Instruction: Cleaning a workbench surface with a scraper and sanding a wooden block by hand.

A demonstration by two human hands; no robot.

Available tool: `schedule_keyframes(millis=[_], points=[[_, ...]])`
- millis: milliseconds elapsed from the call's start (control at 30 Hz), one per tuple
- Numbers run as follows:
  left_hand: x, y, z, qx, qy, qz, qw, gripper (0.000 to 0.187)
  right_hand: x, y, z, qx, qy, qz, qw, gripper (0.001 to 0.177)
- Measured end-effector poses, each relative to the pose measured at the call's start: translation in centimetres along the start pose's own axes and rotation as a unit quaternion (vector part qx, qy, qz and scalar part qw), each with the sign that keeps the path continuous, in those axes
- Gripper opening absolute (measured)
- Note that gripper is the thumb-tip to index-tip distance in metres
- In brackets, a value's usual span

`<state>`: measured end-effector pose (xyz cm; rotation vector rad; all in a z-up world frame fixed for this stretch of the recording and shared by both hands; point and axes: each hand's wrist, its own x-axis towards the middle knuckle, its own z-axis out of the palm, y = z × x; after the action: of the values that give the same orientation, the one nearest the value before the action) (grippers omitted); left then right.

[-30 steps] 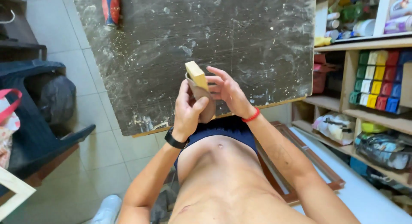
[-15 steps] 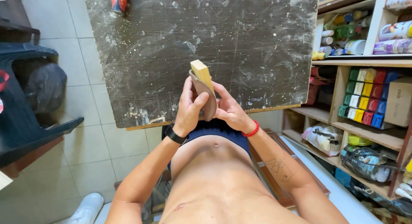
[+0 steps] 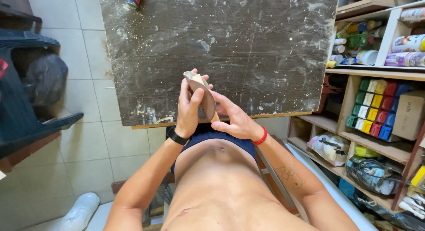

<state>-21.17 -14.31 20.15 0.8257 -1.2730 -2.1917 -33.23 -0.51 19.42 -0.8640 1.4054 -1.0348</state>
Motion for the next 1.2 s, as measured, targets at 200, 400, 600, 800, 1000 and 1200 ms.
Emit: schedule_keyframes(millis=[200, 400, 600, 800, 1000, 1200], points=[[-0.1, -0.4, 1.1, 0.042, -0.029, 0.052, 0.997, 0.076, 1.8, 0.5, 0.3, 0.117, 0.049, -0.064, 0.99, 0.073], [3.1, 0.3, -2.4, 0.171, -0.134, -0.052, 0.975, 0.078, 2.3, -0.6, -0.1, 0.016, 0.178, -0.057, 0.982, 0.046], [8.8, 2.3, -12.8, 0.458, 0.104, 0.274, 0.839, 0.035, 4.0, 1.8, -5.9, -0.312, 0.288, -0.024, 0.905, 0.059], [14.3, -2.2, -22.2, 0.474, 0.319, -0.015, 0.821, 0.061, 7.8, 1.8, -10.4, -0.493, 0.378, -0.014, 0.784, 0.056], [14.2, -1.4, -19.6, 0.506, 0.367, 0.0, 0.781, 0.051, 8.5, 2.9, -9.8, -0.594, 0.32, -0.004, 0.739, 0.055], [14.6, -1.3, -19.5, 0.54, 0.381, -0.014, 0.75, 0.053, 9.9, 3.3, -11.8, -0.6, 0.349, -0.003, 0.72, 0.054]])
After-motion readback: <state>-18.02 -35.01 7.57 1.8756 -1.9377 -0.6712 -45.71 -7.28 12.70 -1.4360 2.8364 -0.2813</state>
